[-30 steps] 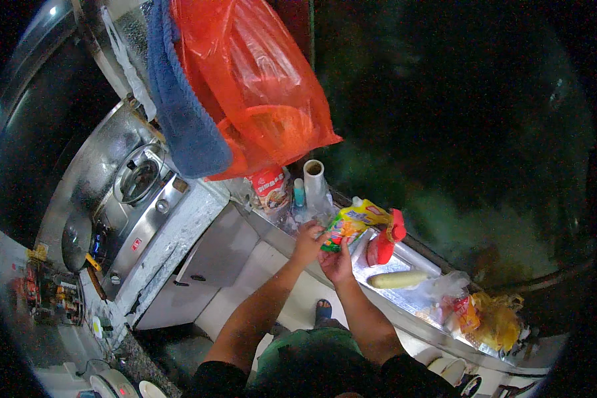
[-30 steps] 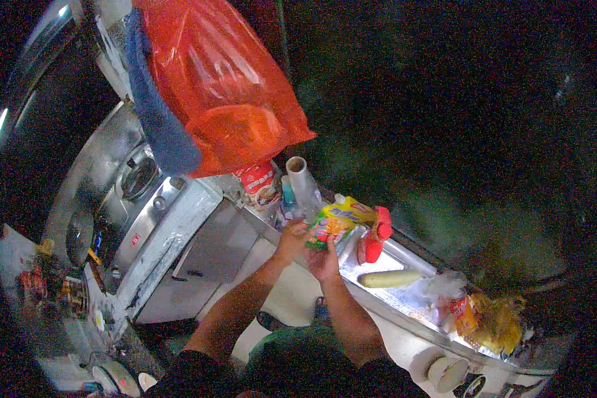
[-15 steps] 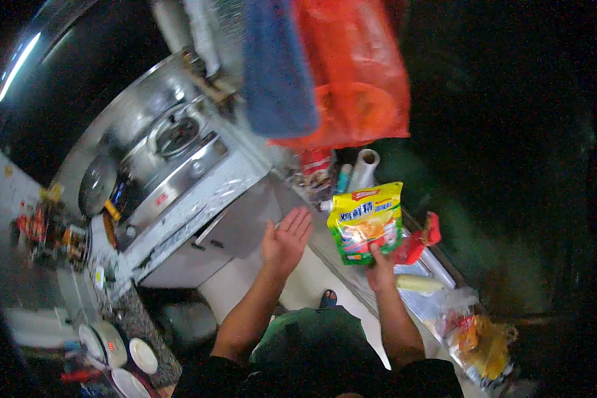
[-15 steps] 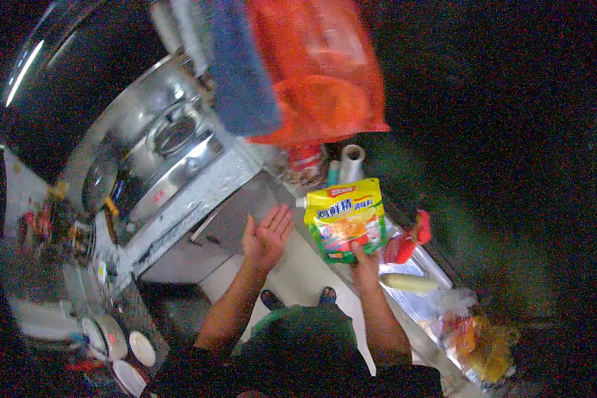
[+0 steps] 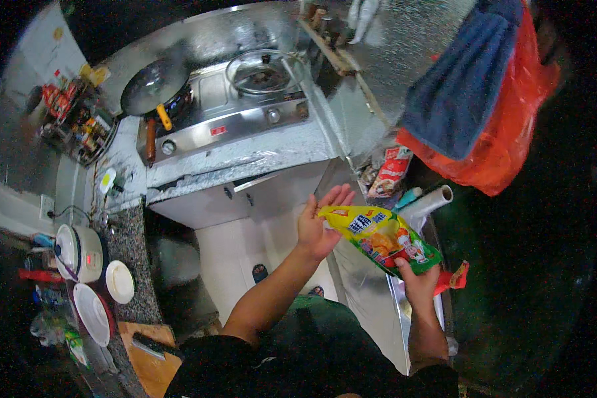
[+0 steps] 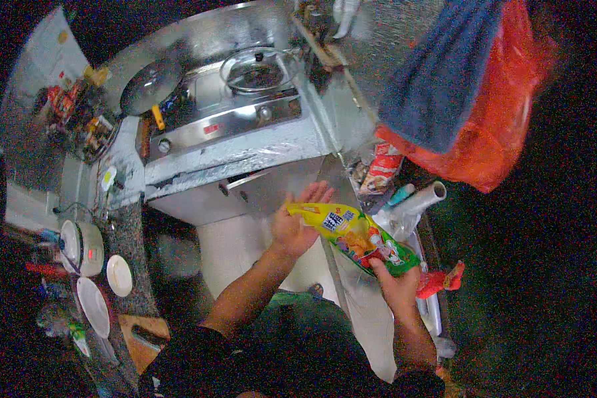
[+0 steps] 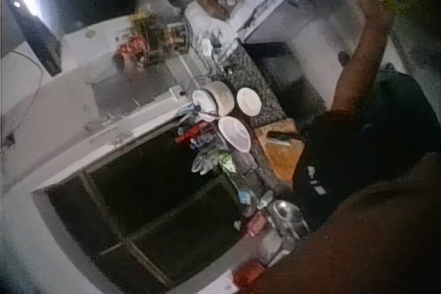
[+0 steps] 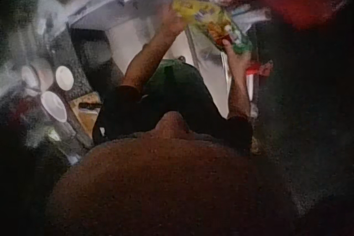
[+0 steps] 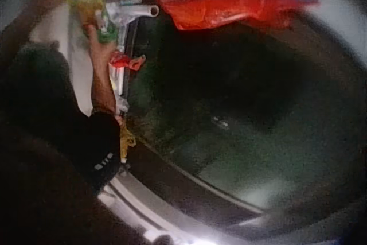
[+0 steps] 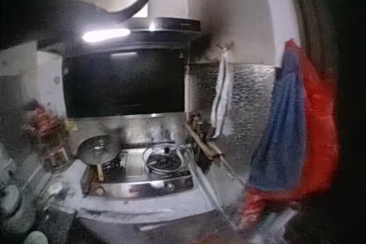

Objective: The person stir-fries vegetables and meat in a wok using a spatula, adds seasoning from containers and a bag, and transfers the cooked food onto a plate after rinsing a dish and the spatula in a sink.

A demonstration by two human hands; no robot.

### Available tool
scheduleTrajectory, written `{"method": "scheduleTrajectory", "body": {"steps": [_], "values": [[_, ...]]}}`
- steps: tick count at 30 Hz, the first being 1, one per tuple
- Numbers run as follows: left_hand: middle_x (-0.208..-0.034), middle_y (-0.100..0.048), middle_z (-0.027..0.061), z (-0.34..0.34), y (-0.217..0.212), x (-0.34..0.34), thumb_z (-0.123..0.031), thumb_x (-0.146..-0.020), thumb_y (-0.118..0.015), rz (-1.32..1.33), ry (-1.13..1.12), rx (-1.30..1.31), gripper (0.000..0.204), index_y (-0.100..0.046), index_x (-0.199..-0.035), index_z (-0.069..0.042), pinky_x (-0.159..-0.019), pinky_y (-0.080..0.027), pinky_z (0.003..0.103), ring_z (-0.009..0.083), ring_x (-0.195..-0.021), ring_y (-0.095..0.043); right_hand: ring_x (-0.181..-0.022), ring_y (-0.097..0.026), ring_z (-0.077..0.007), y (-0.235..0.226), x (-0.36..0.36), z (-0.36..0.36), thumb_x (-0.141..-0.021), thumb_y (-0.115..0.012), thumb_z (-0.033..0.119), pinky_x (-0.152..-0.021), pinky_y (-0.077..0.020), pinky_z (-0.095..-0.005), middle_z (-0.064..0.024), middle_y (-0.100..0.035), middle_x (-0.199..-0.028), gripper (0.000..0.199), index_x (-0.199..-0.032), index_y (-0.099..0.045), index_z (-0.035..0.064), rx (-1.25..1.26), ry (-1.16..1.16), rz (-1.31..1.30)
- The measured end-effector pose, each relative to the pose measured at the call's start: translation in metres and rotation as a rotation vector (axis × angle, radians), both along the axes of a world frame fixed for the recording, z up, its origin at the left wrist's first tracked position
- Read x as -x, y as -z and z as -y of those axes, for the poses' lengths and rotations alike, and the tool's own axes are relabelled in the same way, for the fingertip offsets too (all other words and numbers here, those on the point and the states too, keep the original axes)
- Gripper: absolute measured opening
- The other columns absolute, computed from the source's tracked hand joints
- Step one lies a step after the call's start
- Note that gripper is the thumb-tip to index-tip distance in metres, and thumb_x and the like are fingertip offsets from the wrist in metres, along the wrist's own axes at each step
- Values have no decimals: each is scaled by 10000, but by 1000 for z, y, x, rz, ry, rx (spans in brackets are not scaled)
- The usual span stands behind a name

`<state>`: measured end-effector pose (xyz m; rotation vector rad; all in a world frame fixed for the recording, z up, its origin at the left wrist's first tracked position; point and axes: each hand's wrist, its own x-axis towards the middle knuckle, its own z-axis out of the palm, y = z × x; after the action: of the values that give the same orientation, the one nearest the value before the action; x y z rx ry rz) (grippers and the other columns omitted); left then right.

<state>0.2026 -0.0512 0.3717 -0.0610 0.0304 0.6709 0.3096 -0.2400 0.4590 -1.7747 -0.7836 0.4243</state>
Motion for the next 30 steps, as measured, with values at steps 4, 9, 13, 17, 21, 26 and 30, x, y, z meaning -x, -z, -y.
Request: {"method": "scheduleTrajectory", "body": {"steps": [4,9,13,17,21,26,30], "values": [[-1340,-360,156,-11,-2,12,-380,-929,-257,44,-54,11,519,-412,-1228,15,-1059,-223,424,311,-1264,-298,-818,-565,-164,-7,6,-11,-674,-747,104,-752,-453,-288,-90,-589,-899,410,-992,-526,-29,16,-41,212],[-1336,-361,167,-23,-10,25,-369,-933,-250,28,-68,62,508,-414,-1207,27,-1056,-235,418,316,-1255,-313,-819,-566,-182,-15,19,-27,-700,-720,115,-762,-448,-298,-93,-588,-900,350,-972,-546,-20,-35,-55,237],[-1332,-364,170,-32,-6,33,-364,-934,-258,47,-75,57,495,-418,-1195,25,-1045,-256,417,313,-1250,-323,-819,-567,-190,-24,24,-43,-718,-692,96,-769,-446,-301,-109,-591,-903,296,-953,-556,-23,20,-115,340],[-1332,-361,172,-40,-1,42,-359,-936,-264,24,-91,59,486,-418,-1195,22,-1035,-277,416,307,-1254,-320,-825,-581,-217,-29,34,-51,-734,-662,79,-768,-451,-310,-129,-603,-913,258,-949,-561,-21,-77,-210,408],[-1334,-356,175,-48,-1,49,-351,-936,-271,57,-98,65,473,-420,-1194,17,-1030,-291,414,306,-1255,-318,-807,-602,-255,-36,37,-56,-730,-644,52,-759,-464,-331,-146,-616,-898,233,-939,-568,-20,-78,-324,613],[-1337,-355,169,-58,-1,59,-333,-937,-283,54,-120,42,459,-415,-1201,18,-1027,-300,407,300,-1254,-323,-781,-613,-282,-56,60,-79,-702,-641,20,-749,-474,-345,-152,-624,-835,181,-871,-592,-23,-46,-369,652],[-1331,-362,166,-65,-2,72,-329,-936,-297,70,-101,68,450,-421,-1198,16,-1026,-301,403,297,-1252,-326,-772,-616,-279,-64,78,-91,-687,-635,-1,-727,-478,-342,-154,-626,-827,175,-857,-598,-20,-4,-360,694]]}}
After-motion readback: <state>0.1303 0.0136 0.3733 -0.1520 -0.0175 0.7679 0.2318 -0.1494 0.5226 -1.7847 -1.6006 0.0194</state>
